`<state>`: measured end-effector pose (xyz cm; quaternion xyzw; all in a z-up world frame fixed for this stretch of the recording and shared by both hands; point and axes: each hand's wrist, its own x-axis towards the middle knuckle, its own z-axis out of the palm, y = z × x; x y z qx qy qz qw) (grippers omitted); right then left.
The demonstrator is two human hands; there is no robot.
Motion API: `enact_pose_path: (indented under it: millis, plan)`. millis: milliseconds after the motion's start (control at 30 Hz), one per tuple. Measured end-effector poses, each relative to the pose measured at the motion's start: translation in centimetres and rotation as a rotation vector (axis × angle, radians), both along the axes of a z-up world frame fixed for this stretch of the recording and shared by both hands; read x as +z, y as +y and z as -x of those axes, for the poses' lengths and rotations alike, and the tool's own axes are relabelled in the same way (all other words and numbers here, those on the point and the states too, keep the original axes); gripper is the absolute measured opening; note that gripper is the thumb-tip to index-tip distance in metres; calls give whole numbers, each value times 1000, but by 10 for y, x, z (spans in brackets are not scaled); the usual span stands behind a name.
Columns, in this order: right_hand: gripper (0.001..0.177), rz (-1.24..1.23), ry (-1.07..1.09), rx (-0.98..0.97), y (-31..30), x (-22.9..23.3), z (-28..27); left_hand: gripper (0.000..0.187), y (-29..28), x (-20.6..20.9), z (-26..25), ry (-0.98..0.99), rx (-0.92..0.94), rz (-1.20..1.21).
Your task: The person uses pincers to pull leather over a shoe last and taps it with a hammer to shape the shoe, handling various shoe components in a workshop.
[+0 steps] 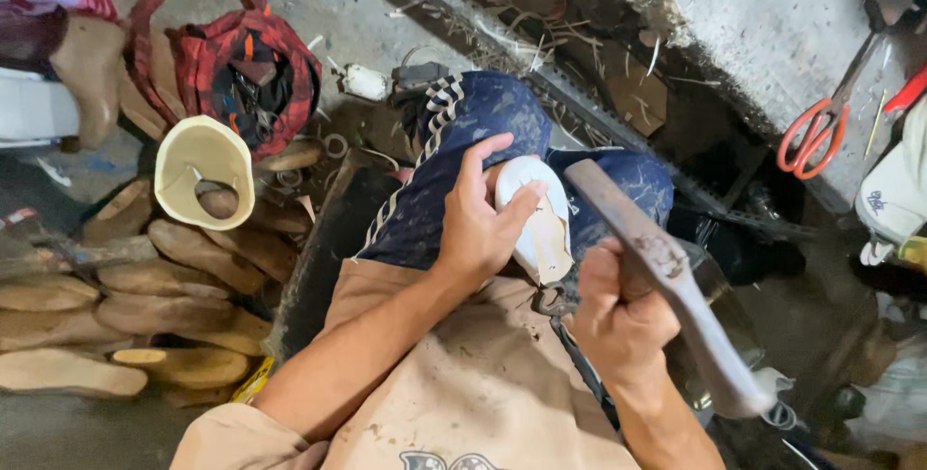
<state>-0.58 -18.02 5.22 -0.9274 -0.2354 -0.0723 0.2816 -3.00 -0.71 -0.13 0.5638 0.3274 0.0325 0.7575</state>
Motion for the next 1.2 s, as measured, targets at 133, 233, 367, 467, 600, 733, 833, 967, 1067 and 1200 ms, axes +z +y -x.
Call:
enact_pose_path:
  millis: [133,233,367,467,600,733,833,967,1067,1200]
  plan:
    - [18,323,207,70,34,27,-5,64,8,18,-5,72,-18,41]
    - [19,287,204,2,10,23,-2,63,4,14,-2,83,14,-4]
    - [41,735,-12,128,-11,-11,-7,63,5,13,-2,-48,44,35]
    - [32,116,633,164,24,49,-26,72,9,15,-3,-3,53,127]
    - [39,355,612,73,21,80,-45,77,6,3,2,-172,26,74]
    - [20,287,521,85,19,67,-32,74,2,8,-1,-64,51,67]
    - [21,-222,299,220,19,48,-17,67,-4,4,-2,-37,73,33]
    - [20,47,315,244,16,6,-28,66,-12,-8,-3,-84,57,13]
    - [21,154,323,263,16,-8,-28,67,-7,-3,-3,-29,53,11]
    - [22,152,360,284,7,-5,-16,68,-5,-6,-7,-21,54,1]
